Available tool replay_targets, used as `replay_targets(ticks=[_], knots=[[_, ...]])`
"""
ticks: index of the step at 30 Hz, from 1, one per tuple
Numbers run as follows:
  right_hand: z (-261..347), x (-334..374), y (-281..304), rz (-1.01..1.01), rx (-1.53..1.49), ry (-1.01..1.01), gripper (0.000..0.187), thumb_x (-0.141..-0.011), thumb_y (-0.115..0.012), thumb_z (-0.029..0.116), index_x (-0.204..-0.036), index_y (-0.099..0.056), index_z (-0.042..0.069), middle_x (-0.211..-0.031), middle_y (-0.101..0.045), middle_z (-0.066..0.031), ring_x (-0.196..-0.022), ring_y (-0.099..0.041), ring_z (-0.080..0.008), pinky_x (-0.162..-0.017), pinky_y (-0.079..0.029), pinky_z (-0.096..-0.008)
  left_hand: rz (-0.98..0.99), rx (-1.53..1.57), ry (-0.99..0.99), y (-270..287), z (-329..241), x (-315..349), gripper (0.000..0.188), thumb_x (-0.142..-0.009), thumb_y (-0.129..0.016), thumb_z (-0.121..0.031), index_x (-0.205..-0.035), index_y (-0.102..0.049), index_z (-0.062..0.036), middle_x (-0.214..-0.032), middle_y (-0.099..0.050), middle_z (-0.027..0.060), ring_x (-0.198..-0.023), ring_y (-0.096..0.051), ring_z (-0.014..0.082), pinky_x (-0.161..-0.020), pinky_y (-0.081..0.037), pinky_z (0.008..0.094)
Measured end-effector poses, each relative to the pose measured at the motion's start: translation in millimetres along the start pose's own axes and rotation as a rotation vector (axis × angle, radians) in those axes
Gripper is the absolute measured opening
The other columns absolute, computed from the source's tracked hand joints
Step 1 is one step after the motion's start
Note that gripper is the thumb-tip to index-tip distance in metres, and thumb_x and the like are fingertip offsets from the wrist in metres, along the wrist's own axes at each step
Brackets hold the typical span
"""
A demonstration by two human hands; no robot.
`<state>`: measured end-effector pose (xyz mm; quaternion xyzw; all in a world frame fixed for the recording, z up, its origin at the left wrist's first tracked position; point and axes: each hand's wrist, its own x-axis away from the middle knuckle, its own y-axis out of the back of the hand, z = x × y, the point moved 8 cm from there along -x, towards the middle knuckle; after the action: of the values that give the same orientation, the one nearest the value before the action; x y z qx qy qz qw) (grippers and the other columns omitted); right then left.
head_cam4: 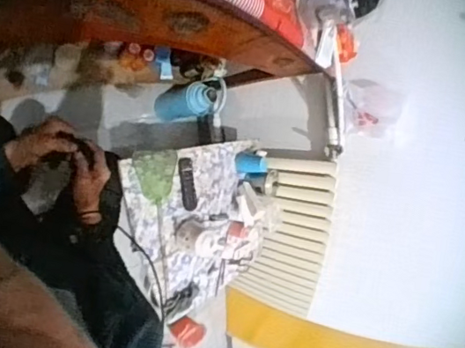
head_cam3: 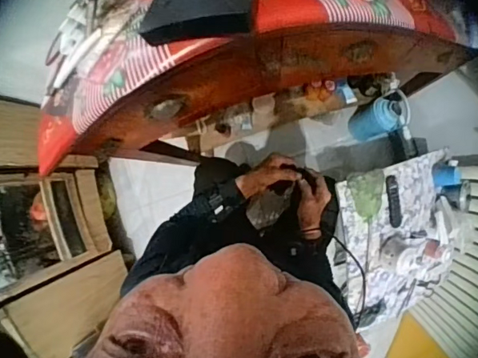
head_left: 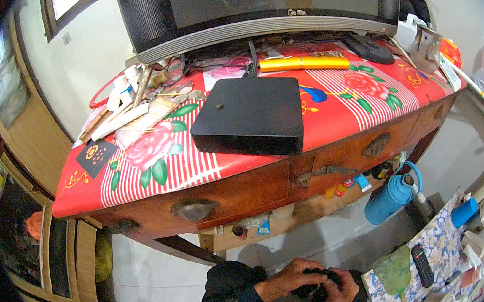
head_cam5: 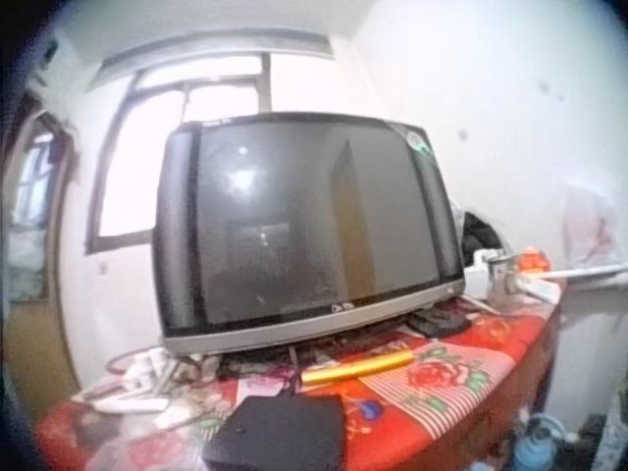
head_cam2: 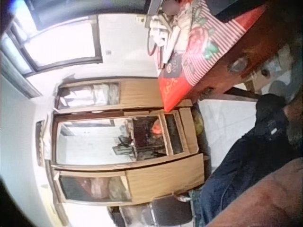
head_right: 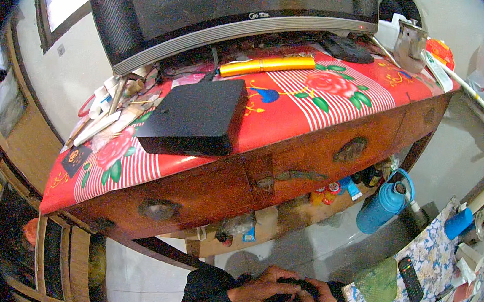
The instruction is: The person cleans a white ceramic teapot using a black cloth. They wipe the lid, the body, and the spout of the teapot thoroughly.
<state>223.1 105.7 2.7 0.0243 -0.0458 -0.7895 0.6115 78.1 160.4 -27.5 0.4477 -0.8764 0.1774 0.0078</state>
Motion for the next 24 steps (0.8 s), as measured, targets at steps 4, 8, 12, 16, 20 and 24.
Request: replay_targets(ticks=[4, 8, 12, 16, 20, 24], knots=[[14.3, -19.4, 14.6, -0.123, -0.22, -0.123, 0.027, -0.089, -0.069, -0.007, -0.114, -0.064, 0.002, -0.099, -0.07, -0.0036, -0.083, -0.066, -0.0144, -0.078, -0.056, -0.0312, 0.008, 0.121, 0.029, 10.1, -7.9, 5.5, 0.026, -0.103, -0.079, -0.027, -0.111, -0.077, -0.0028, -0.09, -0.072, 0.002, -0.082, -0.067, 0.0109, -0.074, -0.052, 0.0289], [109.4, -37.6, 50.0, -0.208, -0.354, 0.182, 0.027, -0.081, -0.076, 0.002, -0.107, -0.07, 0.001, -0.096, -0.068, -0.0043, -0.086, -0.065, -0.0165, -0.083, -0.055, -0.0305, -0.267, 0.28, 0.009, 34.9, -8.4, 7.8, 0.024, -0.106, -0.075, -0.025, -0.111, -0.076, -0.0013, -0.089, -0.073, 0.0038, -0.074, -0.067, 0.0133, -0.067, -0.054, 0.029], [250.0, -49.1, 51.2, -0.245, -0.02, 0.763, 0.032, -0.077, -0.072, 0.005, -0.108, -0.074, -0.003, -0.102, -0.069, -0.0073, -0.092, -0.067, -0.0213, -0.088, -0.054, -0.0328, -0.235, 0.466, 0.047, 30.3, -0.5, 3.4, 0.029, -0.106, -0.075, -0.028, -0.113, -0.075, 0.0008, -0.093, -0.073, 0.0071, -0.077, -0.07, 0.0155, -0.07, -0.055, 0.0307], [348.6, -77.3, -3.1, -0.087, 0.194, 0.881, 0.031, -0.085, -0.073, 0.004, -0.115, -0.071, -0.003, -0.103, -0.07, -0.0081, -0.097, -0.067, -0.0189, -0.09, -0.054, -0.0314, -0.152, 0.399, 0.012, 23.7, -3.2, 2.9, 0.029, -0.109, -0.069, -0.028, -0.113, -0.074, 0.0004, -0.095, -0.072, 0.0065, -0.084, -0.071, 0.0153, -0.074, -0.057, 0.0311], [434.4, -112.4, -79.1, 0.067, 0.311, 1.141, 0.025, -0.092, -0.078, 0.011, -0.111, -0.067, -0.001, -0.093, -0.067, -0.007, -0.089, -0.066, -0.0152, -0.079, -0.054, -0.033, -0.129, 0.45, -0.008, 22.7, -7.0, 2.0, 0.028, -0.107, -0.072, -0.027, -0.109, -0.074, 0.0011, -0.095, -0.074, 0.007, -0.08, -0.07, 0.0159, -0.073, -0.056, 0.0341], [483.6, -146.9, -143.0, 0.16, 0.487, 1.261, 0.024, -0.092, -0.08, 0.012, -0.105, -0.064, 0.0, -0.088, -0.069, -0.0138, -0.079, -0.069, -0.0278, -0.071, -0.054, -0.0419, -0.111, 0.413, -0.034, 24.3, -10.2, -1.8, 0.026, -0.107, -0.073, -0.024, -0.108, -0.073, 0.0016, -0.094, -0.074, 0.0065, -0.081, -0.07, 0.015, -0.074, -0.055, 0.0331]])
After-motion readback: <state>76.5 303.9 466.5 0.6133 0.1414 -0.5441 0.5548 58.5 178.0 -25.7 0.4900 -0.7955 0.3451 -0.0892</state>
